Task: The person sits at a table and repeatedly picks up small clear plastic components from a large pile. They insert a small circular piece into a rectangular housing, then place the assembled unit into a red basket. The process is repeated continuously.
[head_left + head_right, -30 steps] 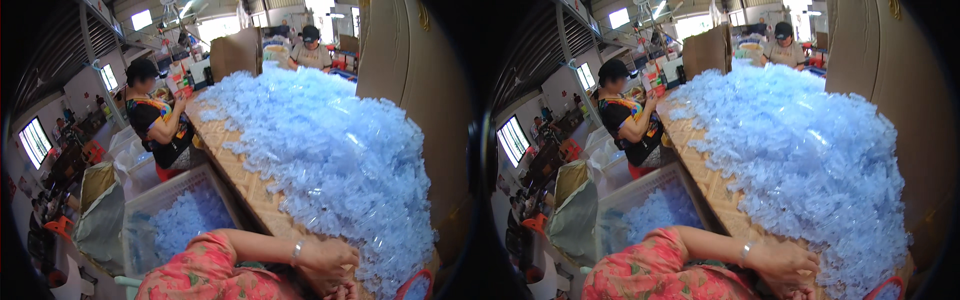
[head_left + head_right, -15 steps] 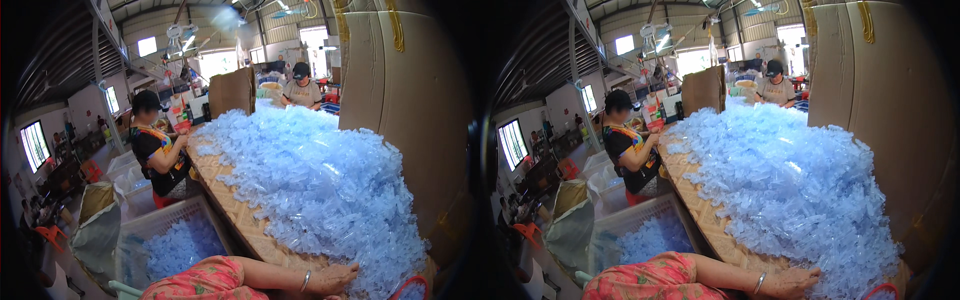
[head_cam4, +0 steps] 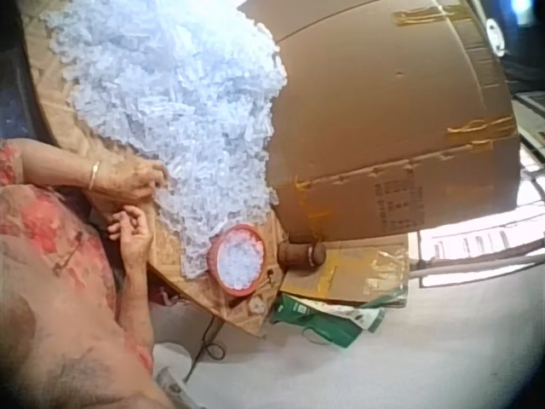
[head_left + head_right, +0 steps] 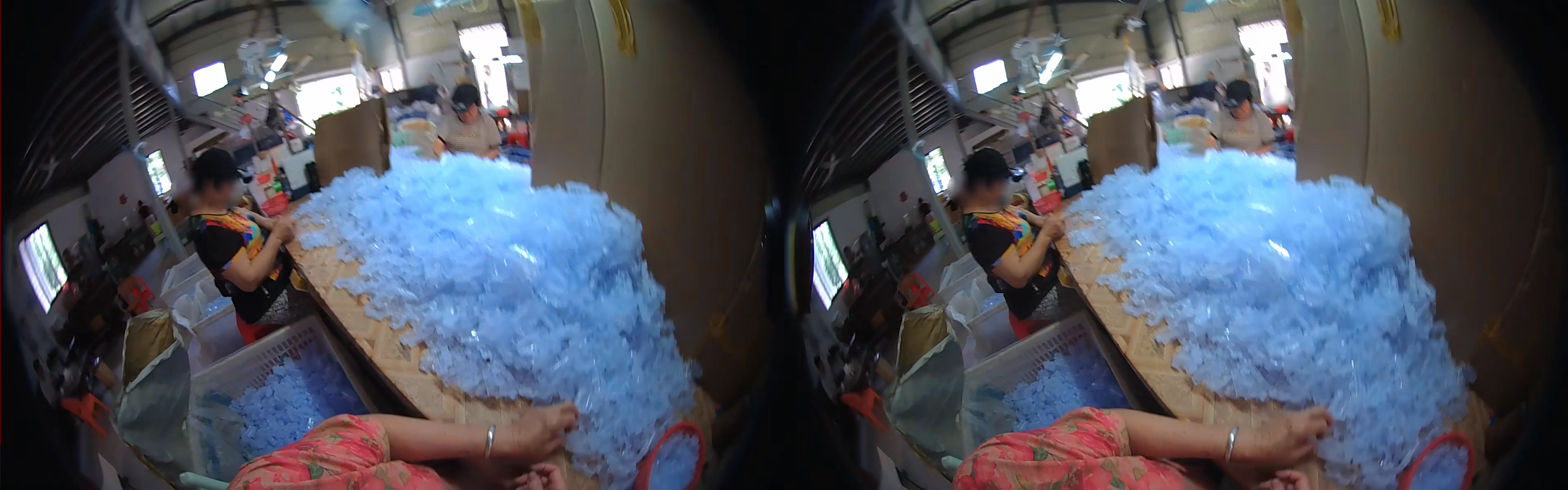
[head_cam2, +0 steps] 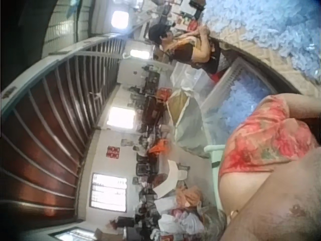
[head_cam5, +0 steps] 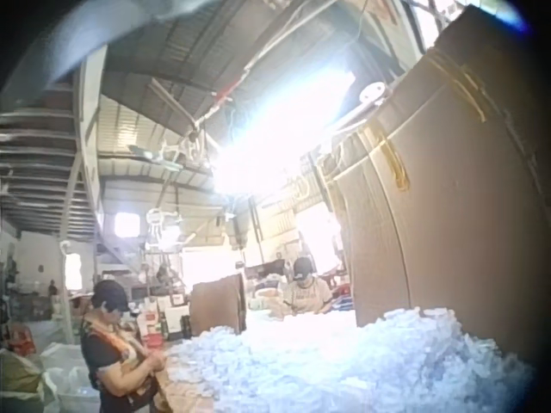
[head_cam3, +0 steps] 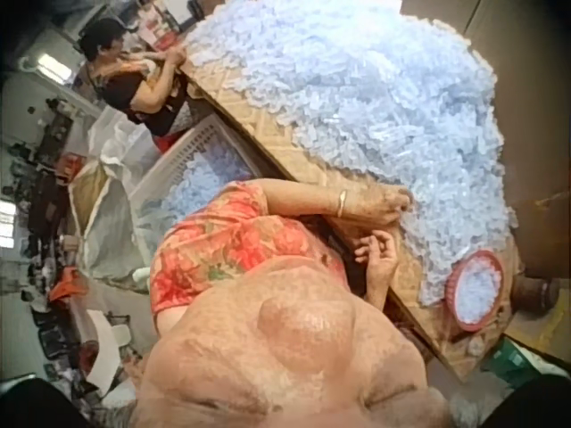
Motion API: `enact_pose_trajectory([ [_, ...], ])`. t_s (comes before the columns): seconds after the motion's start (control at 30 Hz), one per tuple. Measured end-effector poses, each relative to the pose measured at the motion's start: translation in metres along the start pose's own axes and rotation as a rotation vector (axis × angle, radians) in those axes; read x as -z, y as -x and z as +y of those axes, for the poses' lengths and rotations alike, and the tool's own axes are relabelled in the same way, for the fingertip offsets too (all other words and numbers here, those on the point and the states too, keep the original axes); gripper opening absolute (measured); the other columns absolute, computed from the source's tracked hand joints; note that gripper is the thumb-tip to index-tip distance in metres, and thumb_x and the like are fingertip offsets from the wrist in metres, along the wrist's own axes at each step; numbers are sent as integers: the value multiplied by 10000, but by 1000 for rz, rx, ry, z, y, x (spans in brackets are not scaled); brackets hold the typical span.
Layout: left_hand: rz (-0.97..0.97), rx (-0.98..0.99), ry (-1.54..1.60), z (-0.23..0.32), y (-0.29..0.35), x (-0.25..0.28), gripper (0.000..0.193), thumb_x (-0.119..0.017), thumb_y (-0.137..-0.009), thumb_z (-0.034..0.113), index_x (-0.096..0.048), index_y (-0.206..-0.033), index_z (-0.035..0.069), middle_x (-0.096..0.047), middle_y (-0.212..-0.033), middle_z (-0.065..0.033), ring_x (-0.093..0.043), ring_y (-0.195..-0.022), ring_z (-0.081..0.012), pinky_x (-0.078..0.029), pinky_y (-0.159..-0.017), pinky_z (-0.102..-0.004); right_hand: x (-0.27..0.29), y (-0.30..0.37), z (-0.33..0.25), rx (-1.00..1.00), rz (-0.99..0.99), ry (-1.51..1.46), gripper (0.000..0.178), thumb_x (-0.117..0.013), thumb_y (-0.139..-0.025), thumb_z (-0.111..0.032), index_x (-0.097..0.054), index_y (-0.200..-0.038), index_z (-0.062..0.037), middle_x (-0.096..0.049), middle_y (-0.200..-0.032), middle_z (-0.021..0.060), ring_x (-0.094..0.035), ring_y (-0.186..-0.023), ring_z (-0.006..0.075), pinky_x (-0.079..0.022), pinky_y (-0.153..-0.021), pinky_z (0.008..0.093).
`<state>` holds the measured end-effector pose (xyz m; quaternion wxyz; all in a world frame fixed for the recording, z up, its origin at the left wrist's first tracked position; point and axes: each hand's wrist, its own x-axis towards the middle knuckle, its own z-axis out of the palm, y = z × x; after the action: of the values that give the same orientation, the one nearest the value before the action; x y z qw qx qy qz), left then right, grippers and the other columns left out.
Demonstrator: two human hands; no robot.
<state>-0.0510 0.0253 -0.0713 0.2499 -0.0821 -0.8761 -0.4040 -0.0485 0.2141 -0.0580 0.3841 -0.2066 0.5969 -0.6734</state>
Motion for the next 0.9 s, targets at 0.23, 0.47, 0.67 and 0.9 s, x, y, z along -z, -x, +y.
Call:
enact_pose_trajectory([
  [0.23,25,460,435,-3,0,32,103,-587,-953,60,-624,-1017,-12,-682,-917,-87,-599,-739,-123,-514,-663,-272,-1,-11,-1,-27,67,-46,165,-585,-990,-46,-574,-1142,16,-677,-841,95,-641,-621,117,-509,-529,234],
  [0.47,6,593,604,-11,12,37,41,-618,-953,-2,-613,-993,3,-691,-1074,-84,-655,-827,-79,-576,-717,-234,2,-7,-3,-48,55,-73,216,-603,-991,-64,-567,-1187,20,-681,-912,92,-656,-661,92,-531,-540,203],
  [0.67,-3,701,903,7,13,47,125,-616,-960,2,-603,-1084,3,-665,-1016,-53,-653,-830,-91,-584,-750,-233,3,-7,0,2,132,-167,335,-600,-1013,-123,-469,-1288,17,-677,-940,127,-675,-670,114,-546,-535,210],
  [0.9,-169,723,934,17,27,46,308,-641,-953,43,-577,-1253,10,-644,-1051,-31,-650,-852,-86,-577,-746,-239,-1,-12,-1,35,227,-218,392,-587,-1026,-164,-414,-1327,17,-664,-1022,155,-680,-663,137,-577,-529,242],
])
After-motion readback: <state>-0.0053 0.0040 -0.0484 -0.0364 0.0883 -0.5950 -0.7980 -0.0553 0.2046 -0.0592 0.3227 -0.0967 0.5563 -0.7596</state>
